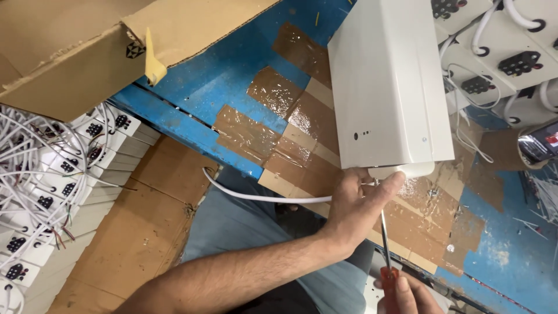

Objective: Assembling white electrical units by using a screwdriver to fasten wire entry covers.

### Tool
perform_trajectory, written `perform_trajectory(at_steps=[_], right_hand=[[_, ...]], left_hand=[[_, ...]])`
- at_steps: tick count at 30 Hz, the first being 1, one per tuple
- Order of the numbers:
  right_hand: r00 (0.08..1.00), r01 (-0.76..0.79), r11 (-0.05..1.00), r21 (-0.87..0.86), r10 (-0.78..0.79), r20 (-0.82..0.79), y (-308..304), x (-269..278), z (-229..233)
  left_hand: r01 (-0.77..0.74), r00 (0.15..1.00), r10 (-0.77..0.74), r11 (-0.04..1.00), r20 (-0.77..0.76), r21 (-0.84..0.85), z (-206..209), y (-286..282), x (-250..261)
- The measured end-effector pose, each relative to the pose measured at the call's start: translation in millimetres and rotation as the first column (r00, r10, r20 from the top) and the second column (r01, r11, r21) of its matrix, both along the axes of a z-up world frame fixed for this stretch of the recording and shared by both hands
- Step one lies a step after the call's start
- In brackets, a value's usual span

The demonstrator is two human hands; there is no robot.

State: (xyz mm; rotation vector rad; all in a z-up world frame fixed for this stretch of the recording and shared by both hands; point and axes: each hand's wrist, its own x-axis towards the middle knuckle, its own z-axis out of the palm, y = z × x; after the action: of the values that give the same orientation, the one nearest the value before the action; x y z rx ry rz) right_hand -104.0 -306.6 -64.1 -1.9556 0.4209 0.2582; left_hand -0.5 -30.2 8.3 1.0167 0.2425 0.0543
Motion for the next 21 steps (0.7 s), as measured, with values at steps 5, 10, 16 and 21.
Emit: perform_trajectory(at_steps=[5,10,16,21], right_hand=[[0.999,-0.020,0.993,0.121,0.016,0.036,-12.4,-0.5,-37.0],[0.999,0.033,0.997,0.074,-0.035,0.022,-21.5,7.0,-28.3],[0.999,-0.021,0.999,0.025,0.020,0.048,10.1,1.1,-20.5],[0.925,0.082,0.984,-0.156,-0.017,0.378,94.7,-9.1,45.8]], left_hand=[[-0.037,0.999,0.037,0.999,-0.016,0.003,10.2,0.0,1.5],[-0.066,0.998,0.066,0.997,-0.010,-0.034,7.2,-1.7,1.8],[0.390,0.919,-0.391,0.888,-0.044,0.244,4.5,54.5,5.4],[0.200,0.804,-0.502,0.735,0.320,0.648,81.1,119.2,41.9]])
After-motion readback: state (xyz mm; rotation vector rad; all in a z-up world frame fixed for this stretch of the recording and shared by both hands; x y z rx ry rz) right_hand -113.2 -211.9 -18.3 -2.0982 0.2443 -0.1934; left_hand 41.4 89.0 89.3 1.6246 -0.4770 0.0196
